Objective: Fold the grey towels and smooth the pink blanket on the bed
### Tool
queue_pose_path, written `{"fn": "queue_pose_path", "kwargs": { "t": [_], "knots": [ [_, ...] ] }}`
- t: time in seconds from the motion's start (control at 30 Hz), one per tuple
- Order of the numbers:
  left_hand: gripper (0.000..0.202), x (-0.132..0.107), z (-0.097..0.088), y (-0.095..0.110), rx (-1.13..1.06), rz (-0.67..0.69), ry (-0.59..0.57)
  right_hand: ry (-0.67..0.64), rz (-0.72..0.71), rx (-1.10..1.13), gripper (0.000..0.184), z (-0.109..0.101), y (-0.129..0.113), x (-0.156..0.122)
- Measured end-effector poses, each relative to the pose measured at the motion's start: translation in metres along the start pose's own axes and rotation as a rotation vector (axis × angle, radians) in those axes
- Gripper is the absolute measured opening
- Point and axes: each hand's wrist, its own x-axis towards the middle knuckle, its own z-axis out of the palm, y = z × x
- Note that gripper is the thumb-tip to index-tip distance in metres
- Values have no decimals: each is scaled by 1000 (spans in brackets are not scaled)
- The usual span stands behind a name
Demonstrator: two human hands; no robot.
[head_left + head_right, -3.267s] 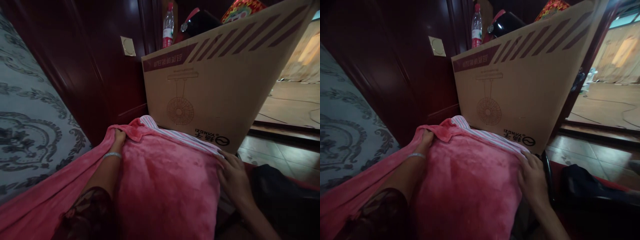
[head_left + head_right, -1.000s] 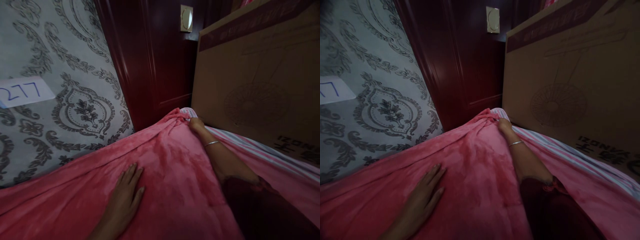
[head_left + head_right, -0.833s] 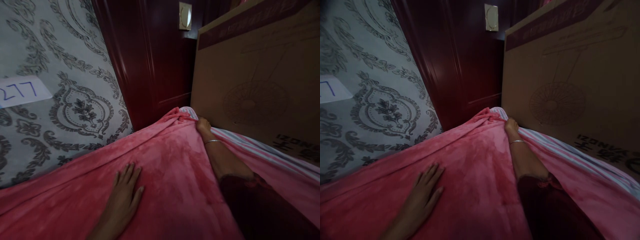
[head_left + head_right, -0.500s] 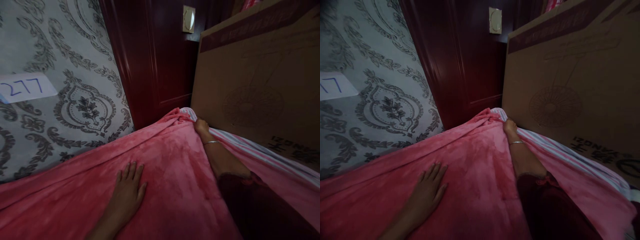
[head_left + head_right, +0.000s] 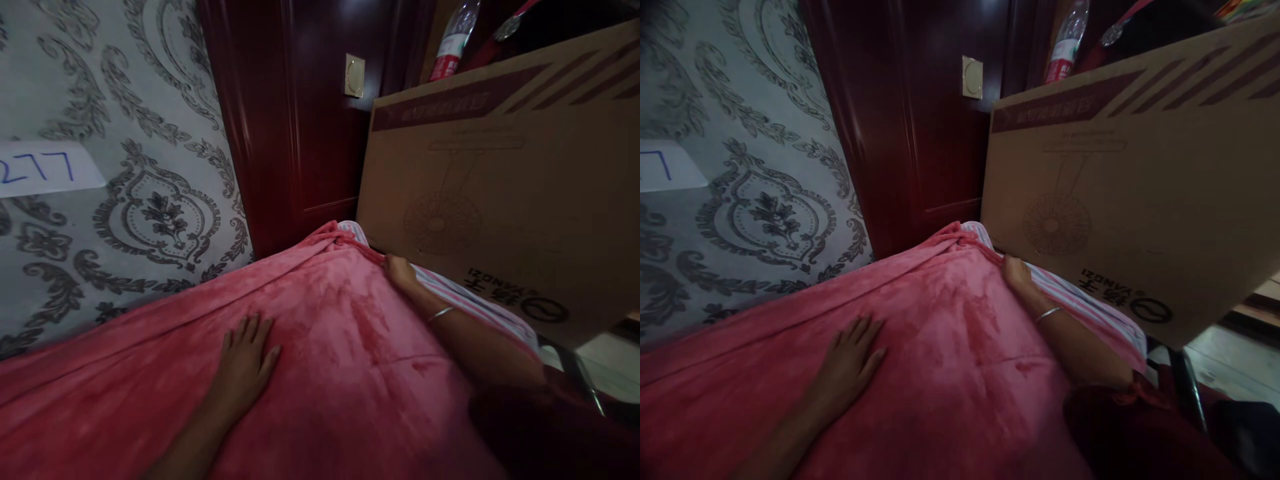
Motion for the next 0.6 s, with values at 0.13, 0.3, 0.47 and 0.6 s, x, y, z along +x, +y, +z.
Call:
{"fn": "queue_pose_path", "kwargs": {
  "t": [0.13, 0.3, 0.47, 0.6],
  "knots": [
    [58, 0, 3, -4, -49, 135, 24, 33, 77, -11, 37, 1, 15, 3],
    [59, 0, 8, -5, -42, 156, -33, 5, 94, -6, 35, 9, 17, 11],
    [59, 4, 8, -7, -20, 170, -22, -38, 70, 64, 38, -6, 27, 11],
    [59, 7, 8, -6, -5, 179, 2, -59, 51, 159, 47, -28, 57, -11]
  ]
}}
